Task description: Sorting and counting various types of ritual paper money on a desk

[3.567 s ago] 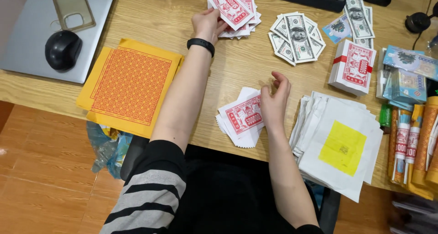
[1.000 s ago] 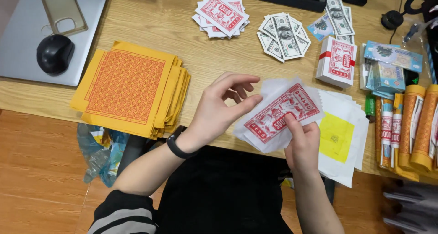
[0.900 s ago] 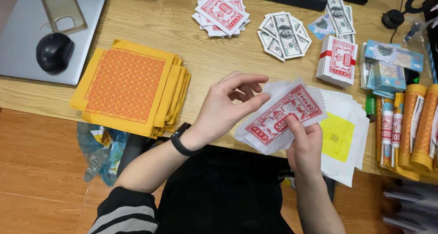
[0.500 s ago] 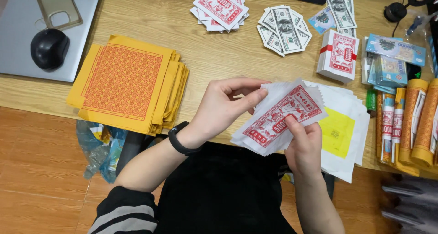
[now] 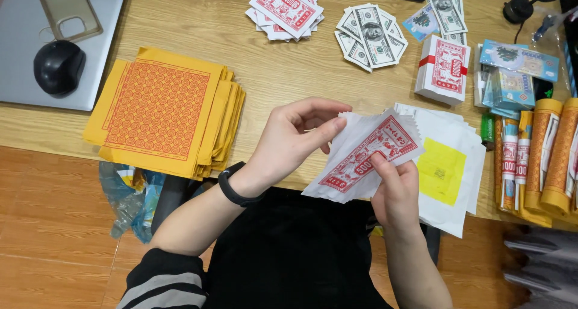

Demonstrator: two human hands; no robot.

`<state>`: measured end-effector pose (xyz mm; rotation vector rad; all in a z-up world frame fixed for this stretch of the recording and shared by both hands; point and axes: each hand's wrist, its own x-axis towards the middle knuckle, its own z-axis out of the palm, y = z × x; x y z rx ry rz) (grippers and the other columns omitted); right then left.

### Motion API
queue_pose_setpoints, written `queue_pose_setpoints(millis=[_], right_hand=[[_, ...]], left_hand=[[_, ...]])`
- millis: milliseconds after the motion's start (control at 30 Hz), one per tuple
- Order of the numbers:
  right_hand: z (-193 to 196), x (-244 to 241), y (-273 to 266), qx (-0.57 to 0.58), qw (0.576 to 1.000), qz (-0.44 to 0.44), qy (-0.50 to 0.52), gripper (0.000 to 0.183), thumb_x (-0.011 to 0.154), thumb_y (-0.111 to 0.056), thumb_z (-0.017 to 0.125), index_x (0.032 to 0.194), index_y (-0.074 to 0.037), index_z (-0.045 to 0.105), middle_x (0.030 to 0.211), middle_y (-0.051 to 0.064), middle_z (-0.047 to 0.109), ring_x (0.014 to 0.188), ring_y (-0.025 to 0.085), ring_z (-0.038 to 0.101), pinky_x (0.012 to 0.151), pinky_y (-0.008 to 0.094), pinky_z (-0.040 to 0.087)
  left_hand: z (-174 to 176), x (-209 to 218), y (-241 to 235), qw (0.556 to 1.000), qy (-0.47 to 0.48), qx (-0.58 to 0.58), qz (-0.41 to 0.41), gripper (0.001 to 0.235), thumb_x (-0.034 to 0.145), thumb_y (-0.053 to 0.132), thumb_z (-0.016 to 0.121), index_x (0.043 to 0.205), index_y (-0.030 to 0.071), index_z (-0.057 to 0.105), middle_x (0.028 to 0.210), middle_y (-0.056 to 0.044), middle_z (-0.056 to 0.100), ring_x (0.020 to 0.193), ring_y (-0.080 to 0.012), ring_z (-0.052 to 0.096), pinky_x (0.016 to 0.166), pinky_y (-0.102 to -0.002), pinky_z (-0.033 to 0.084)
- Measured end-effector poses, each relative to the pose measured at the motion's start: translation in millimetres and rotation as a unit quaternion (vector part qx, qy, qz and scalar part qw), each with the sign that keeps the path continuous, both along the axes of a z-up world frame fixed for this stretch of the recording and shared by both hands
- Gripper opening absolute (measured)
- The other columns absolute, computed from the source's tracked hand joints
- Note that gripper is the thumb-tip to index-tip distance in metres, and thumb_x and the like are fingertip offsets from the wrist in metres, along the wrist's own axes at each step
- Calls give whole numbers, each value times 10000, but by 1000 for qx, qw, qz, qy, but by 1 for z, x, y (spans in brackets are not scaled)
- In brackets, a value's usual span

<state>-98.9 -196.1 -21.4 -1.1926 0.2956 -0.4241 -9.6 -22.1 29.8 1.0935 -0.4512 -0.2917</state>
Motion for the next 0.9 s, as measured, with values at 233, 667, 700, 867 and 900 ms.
queue_pose_setpoints(millis=[233,667,700,867,900], right_hand=[[-1,1,0,7,1000,-2,-6,270,864,-51,650,1096,59,567,884,178,672,782,233,708,699,386,610],[5,2,8,-3,1000,-5,2,269,854,-56,673,1073,61,571,874,174,673,765,225,699,679,388,604],[4,2,7,-2,1000,-7,1,267,853,-52,676,1067,66,569,872,179,673,766,224,697,676,390,602],[-1,1,3,-3,1000,5,0,270,862,-54,662,1092,57,573,887,174,673,783,228,699,701,401,605],[1,2,4,1,1000,3,-3,269,861,-53,665,1088,59,575,884,173,675,782,225,700,701,399,606]], left_hand=[[1,-1,1,1000,-12,7,-1,259,894,94,702,1137,15,660,894,-113,701,738,-101,658,595,-248,602],[11,-5,2,993,-61,97,27,205,904,192,699,1086,99,709,952,-40,677,806,-72,638,620,-216,575],[7,-3,0,994,-54,92,26,188,921,189,681,1076,87,711,942,-51,680,788,-77,639,612,-214,573],[-2,0,-2,995,-42,88,24,192,927,157,664,1099,81,703,905,-40,675,773,-75,634,604,-221,577],[1,-2,-2,995,-38,86,28,231,920,153,666,1137,78,687,909,-32,675,783,-67,625,616,-221,569]])
